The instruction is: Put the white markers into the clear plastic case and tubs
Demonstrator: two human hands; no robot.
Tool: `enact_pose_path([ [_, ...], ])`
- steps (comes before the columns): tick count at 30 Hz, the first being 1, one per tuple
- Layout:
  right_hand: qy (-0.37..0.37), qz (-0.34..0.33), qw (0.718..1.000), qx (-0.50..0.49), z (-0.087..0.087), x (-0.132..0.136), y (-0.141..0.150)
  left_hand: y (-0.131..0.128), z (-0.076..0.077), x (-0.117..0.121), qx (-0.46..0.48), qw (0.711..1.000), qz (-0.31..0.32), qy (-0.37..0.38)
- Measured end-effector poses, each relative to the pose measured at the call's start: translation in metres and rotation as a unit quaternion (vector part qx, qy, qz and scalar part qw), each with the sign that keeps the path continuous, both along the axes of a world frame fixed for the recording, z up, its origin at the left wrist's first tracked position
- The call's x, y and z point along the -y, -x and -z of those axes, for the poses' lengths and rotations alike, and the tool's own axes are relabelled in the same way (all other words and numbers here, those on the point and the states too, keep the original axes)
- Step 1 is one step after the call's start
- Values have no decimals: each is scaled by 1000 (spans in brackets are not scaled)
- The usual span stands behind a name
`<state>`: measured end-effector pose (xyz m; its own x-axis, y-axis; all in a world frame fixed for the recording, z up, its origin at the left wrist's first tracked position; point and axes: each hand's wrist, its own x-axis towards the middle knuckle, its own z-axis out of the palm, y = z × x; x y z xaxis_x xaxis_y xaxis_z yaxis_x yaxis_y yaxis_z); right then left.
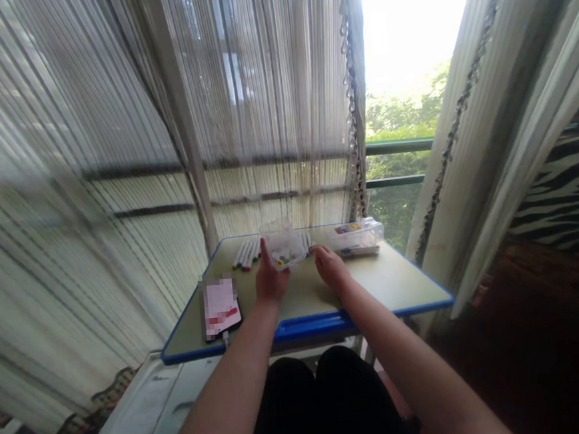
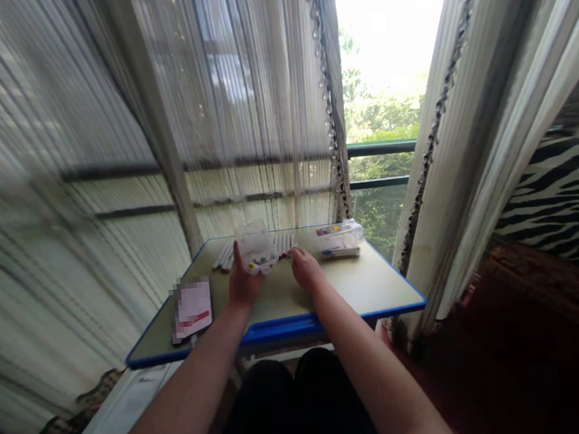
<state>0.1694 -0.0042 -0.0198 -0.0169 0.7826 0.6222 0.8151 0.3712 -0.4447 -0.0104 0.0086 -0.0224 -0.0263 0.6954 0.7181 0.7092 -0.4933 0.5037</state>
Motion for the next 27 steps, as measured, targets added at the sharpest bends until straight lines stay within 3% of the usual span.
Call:
enact_pose_path([
  [5,-131,42,987,-83,-4,6,-3,-1,0,-2,-13,1000,-1,-18],
  [10,-222,-6,969,-110,-8,20,-5,-4,-1,-3,-53,998,-17,-24],
  [17,-344,-12,929,-136,-13,34,-9,-2,-2,-4,-49,999,-17,-8],
  [21,-365,-7,876,-316,-18,32,-12,-3,-3,-4,-54,998,-20,-21],
  [27,-261,-34,748,-609,-27,16,-29,-6,-4,-3,-67,997,-20,-20],
])
